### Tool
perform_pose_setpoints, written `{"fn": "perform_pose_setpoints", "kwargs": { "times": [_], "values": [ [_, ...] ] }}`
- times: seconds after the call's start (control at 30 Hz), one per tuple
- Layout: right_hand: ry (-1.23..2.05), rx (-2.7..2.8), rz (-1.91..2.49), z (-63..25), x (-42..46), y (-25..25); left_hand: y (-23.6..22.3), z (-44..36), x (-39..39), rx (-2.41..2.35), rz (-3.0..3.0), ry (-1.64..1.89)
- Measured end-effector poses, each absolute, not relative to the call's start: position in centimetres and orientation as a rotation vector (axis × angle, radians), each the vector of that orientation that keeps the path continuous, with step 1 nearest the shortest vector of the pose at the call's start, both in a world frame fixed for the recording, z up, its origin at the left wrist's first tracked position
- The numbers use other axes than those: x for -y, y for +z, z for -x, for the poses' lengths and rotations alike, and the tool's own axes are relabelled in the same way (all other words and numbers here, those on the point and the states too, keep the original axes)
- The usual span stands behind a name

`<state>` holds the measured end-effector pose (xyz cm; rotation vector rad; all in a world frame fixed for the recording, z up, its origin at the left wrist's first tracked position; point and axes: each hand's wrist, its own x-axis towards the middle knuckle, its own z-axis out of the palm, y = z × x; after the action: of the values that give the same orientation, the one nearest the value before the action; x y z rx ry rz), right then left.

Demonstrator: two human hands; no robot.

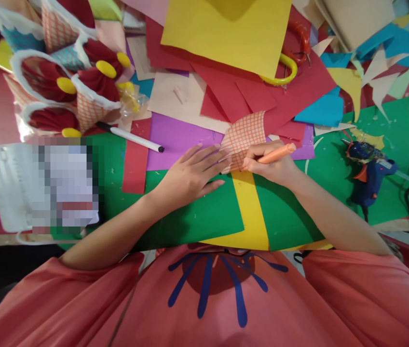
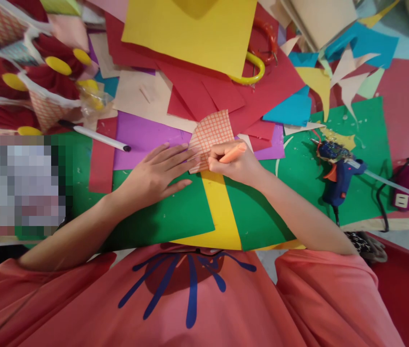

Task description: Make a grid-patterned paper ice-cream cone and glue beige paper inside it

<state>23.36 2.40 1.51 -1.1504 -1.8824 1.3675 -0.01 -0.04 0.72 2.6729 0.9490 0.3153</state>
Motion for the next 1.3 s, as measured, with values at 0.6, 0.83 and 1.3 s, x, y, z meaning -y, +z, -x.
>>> {"fn": "perform_pose_setpoints", "kwargs": {
  "times": [0.6, 0.83, 1.3],
  "values": [
    [1.31, 1.472, 1.213, -23.7, -2.2, 2.8, 0.8, -0.1, 0.4, -0.804, -2.66, 0.304],
    [1.289, 1.612, 1.226, -23.9, -2.1, 2.2, 0.6, -0.3, 0.8, -0.663, -2.78, 0.33],
    [1.237, 1.793, 1.21, -23.5, -2.5, 1.6, 0.6, -0.3, 0.7, -0.746, -2.714, 0.33]
  ]
}}
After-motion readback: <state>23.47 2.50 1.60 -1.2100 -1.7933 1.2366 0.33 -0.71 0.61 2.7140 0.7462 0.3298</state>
